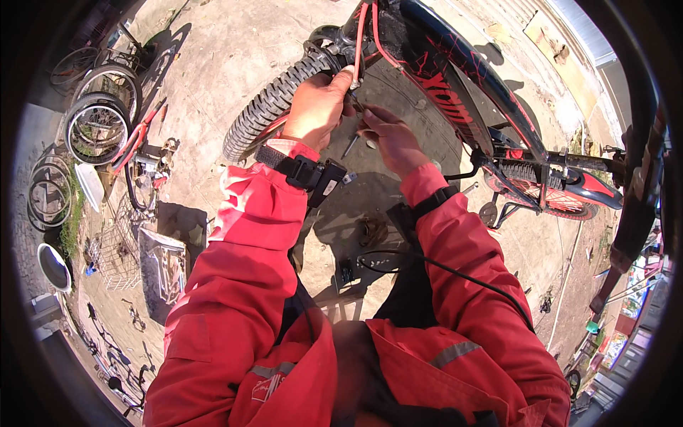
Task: The person adjusts the front brake cable on a bicycle using a small wrench. They tighten the cable anchor bolt near the fork, then test the brake lever and make further adjustments to the cable tension.
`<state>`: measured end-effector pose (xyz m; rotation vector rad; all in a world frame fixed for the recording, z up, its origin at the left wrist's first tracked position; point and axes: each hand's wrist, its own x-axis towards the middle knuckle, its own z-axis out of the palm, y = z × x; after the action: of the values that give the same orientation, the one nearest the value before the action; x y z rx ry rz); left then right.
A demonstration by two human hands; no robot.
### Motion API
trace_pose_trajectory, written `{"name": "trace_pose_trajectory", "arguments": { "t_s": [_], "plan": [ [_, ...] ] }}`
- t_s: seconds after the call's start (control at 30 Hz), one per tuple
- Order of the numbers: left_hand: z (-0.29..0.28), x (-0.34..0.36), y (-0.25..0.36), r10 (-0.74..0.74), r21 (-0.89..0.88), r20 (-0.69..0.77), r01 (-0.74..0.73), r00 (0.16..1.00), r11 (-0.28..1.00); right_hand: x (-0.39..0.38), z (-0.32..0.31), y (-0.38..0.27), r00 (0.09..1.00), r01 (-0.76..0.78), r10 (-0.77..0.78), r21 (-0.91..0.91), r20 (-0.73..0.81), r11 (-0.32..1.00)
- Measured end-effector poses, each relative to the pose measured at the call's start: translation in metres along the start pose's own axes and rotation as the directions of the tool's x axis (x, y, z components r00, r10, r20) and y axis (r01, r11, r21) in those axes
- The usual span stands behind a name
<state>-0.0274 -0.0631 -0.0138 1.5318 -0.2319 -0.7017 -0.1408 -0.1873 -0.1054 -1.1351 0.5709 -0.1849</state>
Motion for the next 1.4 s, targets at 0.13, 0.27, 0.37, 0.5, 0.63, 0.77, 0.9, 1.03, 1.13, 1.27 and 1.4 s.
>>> {"name": "trace_pose_trajectory", "arguments": {
  "t_s": [0.13, 0.27, 0.37, 0.5, 0.63, 0.77, 0.9, 1.03, 1.13, 1.27, 1.4],
  "plan": [
    [0.0, 0.001, -0.002, 0.01, -0.001, -0.005, -0.01, 1.0, 1.0, 0.004, -0.001, 0.002, 1.0, -0.01, 0.01, 0.033, -0.002, 0.999],
    [0.001, 0.002, -0.002, 0.03, -0.008, -0.031, -0.03, 0.999, 1.0, 0.005, -0.001, 0.005, 1.0, -0.027, 0.028, 0.078, -0.001, 0.997],
    [0.001, 0.0, -0.001, -0.003, -0.009, -0.007, 0.003, 1.0, 1.0, 0.007, 0.002, 0.006, 0.999, -0.015, 0.009, 0.159, 0.039, 0.987],
    [0.003, -0.002, 0.001, 0.006, -0.018, -0.013, -0.006, 1.0, 1.0, 0.008, 0.003, 0.006, 0.997, 0.023, -0.036, 0.181, 0.071, 0.983],
    [0.002, -0.001, 0.001, 0.0, 0.005, -0.022, 0.0, 1.0, 1.0, 0.004, 0.007, 0.0, 0.999, 0.013, -0.017, 0.13, 0.029, 0.991],
    [0.001, 0.001, -0.001, 0.022, 0.0, -0.019, -0.022, 1.0, 1.0, -0.015, 0.008, -0.03, 0.999, -0.049, 0.049, -0.036, 0.004, 0.998],
    [0.002, 0.001, -0.002, 0.025, 0.005, -0.027, -0.025, 0.999, 1.0, -0.033, 0.007, -0.08, 0.997, -0.056, 0.071, -0.313, 0.034, 0.948],
    [0.002, 0.0, 0.0, 0.03, 0.01, -0.029, -0.03, 0.999, 1.0, -0.032, 0.014, -0.112, 0.994, 0.048, 0.021, -0.608, 0.106, 0.792],
    [0.003, 0.0, 0.0, 0.027, 0.009, -0.033, -0.026, 0.999, 1.0, -0.036, 0.011, -0.113, 0.998, 0.027, 0.014, -0.637, 0.059, 0.771],
    [0.003, -0.001, -0.001, 0.048, -0.006, -0.028, -0.048, 0.998, 0.999, -0.046, -0.009, -0.099, 0.999, -0.009, 0.03, -0.483, 0.036, 0.876],
    [0.002, 0.001, -0.001, 0.029, 0.002, -0.026, -0.029, 0.999, 1.0, -0.039, -0.01, -0.07, 0.997, 0.036, -0.015, -0.308, 0.072, 0.951]
  ]
}}
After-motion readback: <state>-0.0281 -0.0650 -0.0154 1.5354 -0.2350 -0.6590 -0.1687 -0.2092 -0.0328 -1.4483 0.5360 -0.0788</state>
